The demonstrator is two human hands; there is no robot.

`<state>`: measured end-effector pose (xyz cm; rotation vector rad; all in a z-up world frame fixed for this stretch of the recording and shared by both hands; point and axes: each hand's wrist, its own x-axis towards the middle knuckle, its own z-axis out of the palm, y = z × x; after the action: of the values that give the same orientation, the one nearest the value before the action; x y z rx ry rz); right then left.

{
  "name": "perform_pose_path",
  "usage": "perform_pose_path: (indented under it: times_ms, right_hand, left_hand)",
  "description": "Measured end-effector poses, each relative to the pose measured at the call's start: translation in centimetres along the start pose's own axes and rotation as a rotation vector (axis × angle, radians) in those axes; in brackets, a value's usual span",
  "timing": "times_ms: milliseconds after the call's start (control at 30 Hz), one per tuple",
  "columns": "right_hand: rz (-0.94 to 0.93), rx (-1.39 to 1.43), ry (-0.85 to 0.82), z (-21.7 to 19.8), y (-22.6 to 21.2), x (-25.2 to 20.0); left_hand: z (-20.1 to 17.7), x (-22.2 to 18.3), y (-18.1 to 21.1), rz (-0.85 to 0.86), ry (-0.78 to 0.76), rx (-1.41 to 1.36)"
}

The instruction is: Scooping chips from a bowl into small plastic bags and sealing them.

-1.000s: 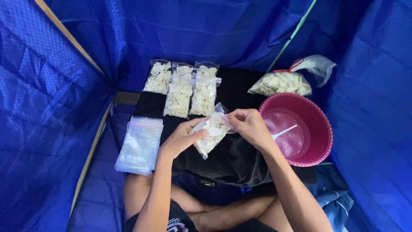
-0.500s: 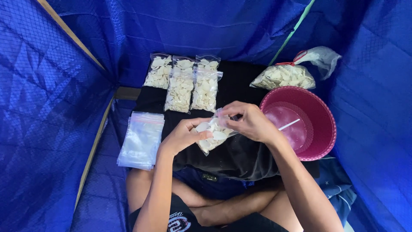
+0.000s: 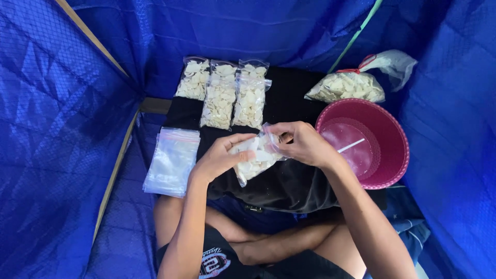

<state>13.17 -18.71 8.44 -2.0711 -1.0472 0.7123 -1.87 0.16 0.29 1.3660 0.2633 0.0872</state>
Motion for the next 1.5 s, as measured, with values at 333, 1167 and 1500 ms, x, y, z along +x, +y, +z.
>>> perform_pose_path:
  times_ms: [333,1167,1500]
  right_hand:
    - [-0.062,-0.015,-0.024,0.1,-1.2,-0.1]
    - [-0.051,0.066,0.289,3.6,3.2,-0.2]
    - [-0.251,0.477,0.931,13.9,6.6,-2.2]
  left_hand:
    - [0.3,0.1,0.0,0.081,0.015,0.089]
    - [1.6,2.4,-5.8,0.262,0.141,0.166]
    - [0.3,4.8,-6.2,0.556,0.349,0.347]
